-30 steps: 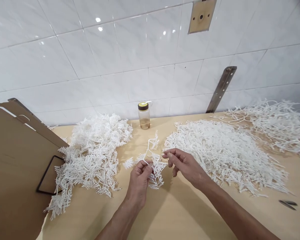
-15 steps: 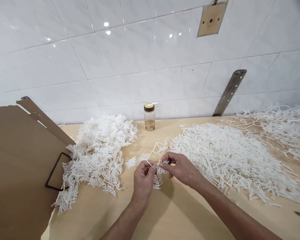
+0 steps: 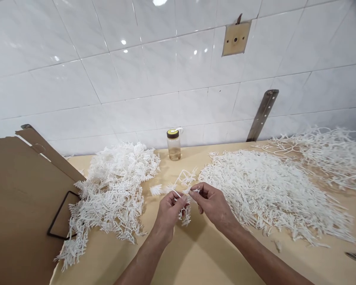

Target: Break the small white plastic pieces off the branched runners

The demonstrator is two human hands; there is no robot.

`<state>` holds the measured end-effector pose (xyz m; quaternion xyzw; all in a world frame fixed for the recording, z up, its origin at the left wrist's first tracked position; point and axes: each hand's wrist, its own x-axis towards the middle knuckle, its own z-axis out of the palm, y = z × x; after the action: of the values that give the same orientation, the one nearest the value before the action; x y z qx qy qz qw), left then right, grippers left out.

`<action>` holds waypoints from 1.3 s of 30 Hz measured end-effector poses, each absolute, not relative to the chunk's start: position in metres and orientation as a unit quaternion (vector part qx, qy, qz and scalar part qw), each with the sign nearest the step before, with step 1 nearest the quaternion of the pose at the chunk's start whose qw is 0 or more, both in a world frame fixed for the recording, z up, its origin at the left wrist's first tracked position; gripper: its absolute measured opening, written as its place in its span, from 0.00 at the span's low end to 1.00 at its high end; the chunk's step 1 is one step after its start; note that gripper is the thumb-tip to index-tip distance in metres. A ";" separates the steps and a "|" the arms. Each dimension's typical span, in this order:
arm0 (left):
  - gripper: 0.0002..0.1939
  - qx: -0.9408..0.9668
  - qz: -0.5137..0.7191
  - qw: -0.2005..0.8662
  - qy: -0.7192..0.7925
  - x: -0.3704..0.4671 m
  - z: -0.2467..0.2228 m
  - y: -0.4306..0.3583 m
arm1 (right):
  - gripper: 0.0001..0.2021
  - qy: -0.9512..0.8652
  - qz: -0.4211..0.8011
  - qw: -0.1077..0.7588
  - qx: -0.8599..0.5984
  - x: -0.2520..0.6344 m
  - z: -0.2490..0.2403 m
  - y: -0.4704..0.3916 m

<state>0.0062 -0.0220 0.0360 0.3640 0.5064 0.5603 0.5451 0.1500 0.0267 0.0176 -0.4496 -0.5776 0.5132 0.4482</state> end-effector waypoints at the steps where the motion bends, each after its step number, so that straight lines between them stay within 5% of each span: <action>1: 0.16 0.367 0.555 0.553 0.501 0.006 0.036 -0.021 | 0.16 -0.578 0.501 0.456 -0.454 0.149 0.017 0.026; 18: 0.14 0.395 0.583 0.509 0.495 -0.001 0.033 -0.011 | 0.18 -0.579 0.493 0.458 -0.460 0.148 0.020 0.029; 28: 0.07 0.547 0.619 0.235 0.512 0.000 0.013 -0.019 | 0.25 -0.455 0.699 0.354 -0.423 0.158 0.029 0.028; 39: 0.11 0.615 0.516 0.197 0.563 0.002 0.005 -0.029 | 0.23 -0.584 0.641 0.324 -0.379 0.158 0.031 0.026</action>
<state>0.0025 -0.0289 0.0052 0.6146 0.5630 0.5164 0.1966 0.1584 0.0256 0.0310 -0.3789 -0.5839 0.6408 0.3239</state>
